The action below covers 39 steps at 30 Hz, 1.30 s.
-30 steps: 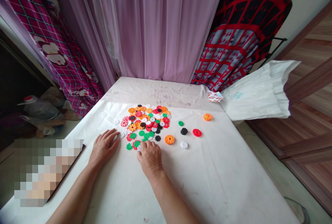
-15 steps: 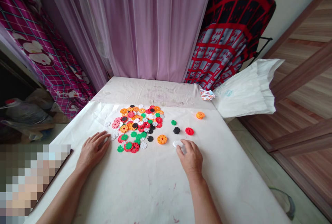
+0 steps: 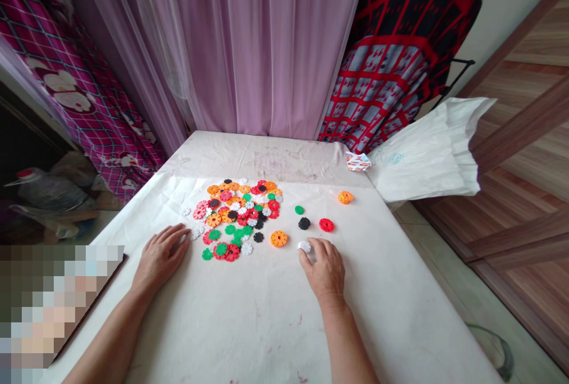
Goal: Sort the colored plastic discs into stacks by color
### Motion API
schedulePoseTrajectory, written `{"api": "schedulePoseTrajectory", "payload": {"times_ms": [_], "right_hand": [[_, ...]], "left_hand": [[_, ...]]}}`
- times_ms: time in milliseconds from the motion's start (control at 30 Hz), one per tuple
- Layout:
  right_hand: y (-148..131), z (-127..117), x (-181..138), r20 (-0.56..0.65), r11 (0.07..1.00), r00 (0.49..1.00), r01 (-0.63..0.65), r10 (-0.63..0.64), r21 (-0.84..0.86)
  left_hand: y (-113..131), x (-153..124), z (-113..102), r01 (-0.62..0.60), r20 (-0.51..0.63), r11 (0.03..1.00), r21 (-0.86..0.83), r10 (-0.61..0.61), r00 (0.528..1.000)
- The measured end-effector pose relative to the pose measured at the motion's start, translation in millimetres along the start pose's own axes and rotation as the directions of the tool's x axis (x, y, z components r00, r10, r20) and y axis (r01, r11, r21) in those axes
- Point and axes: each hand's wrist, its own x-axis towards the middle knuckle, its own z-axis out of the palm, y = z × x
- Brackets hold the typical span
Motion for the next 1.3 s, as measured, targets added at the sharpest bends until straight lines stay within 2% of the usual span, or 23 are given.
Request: {"api": "schedulePoseTrajectory", "payload": {"times_ms": [100,167,267,367,500,600,700,767,833,933,1067,1300], "right_hand": [[-14,0,1,-0.096,0.996,0.993,0.075,-0.070,0.044],[-36,1,1,-0.085,0.986,0.990,0.123,-0.114,0.116],[-77,11,0,0.019,0.952,0.983,0.171,-0.182,0.254],[-112,24,1,0.168,0.946,0.972,0.108,-0.166,0.305],[-132,35,9,0.355,0.973,0.932,-0.014,-0.070,0.229],[-135,38,11,0.398,0.977,0.917,-0.051,-0.036,0.206],[-129,38,5,0.326,0.961,0.945,-0.060,-0.033,0.269],[-114,34,-1,0.240,0.950,0.971,-0.065,-0.011,0.306],[-89,26,-3,0.144,0.951,0.988,-0.096,0.055,0.294],[-44,8,0,0.036,0.961,0.981,-0.195,0.192,0.196],[-6,-8,7,0.057,0.970,0.976,-0.215,0.210,0.117],[-7,0,5,0.096,0.986,0.985,-0.152,0.145,0.066]], "left_hand": [[1,0,-1,0.001,0.008,1.000,0.001,-0.001,1.000],[2,-1,-1,0.003,0.005,1.000,0.003,-0.003,1.000],[2,-2,0,-0.003,-0.015,1.000,0.009,0.003,1.000],[1,-2,1,-0.017,-0.030,1.000,0.007,0.017,0.999],[-1,-3,2,-0.023,-0.028,1.000,-0.003,0.023,0.999],[-1,-3,2,-0.024,-0.025,1.000,-0.007,0.024,0.999],[0,-2,1,-0.021,-0.021,1.000,-0.013,0.020,1.000],[0,-2,0,-0.014,-0.011,1.000,-0.016,0.014,1.000],[0,-2,0,-0.011,-0.001,1.000,-0.016,0.011,1.000],[-1,-1,0,-0.012,0.002,1.000,-0.011,0.012,1.000],[-2,-1,1,-0.015,-0.012,1.000,-0.004,0.015,1.000],[-2,0,1,-0.020,-0.020,1.000,0.007,0.020,1.000]]}}
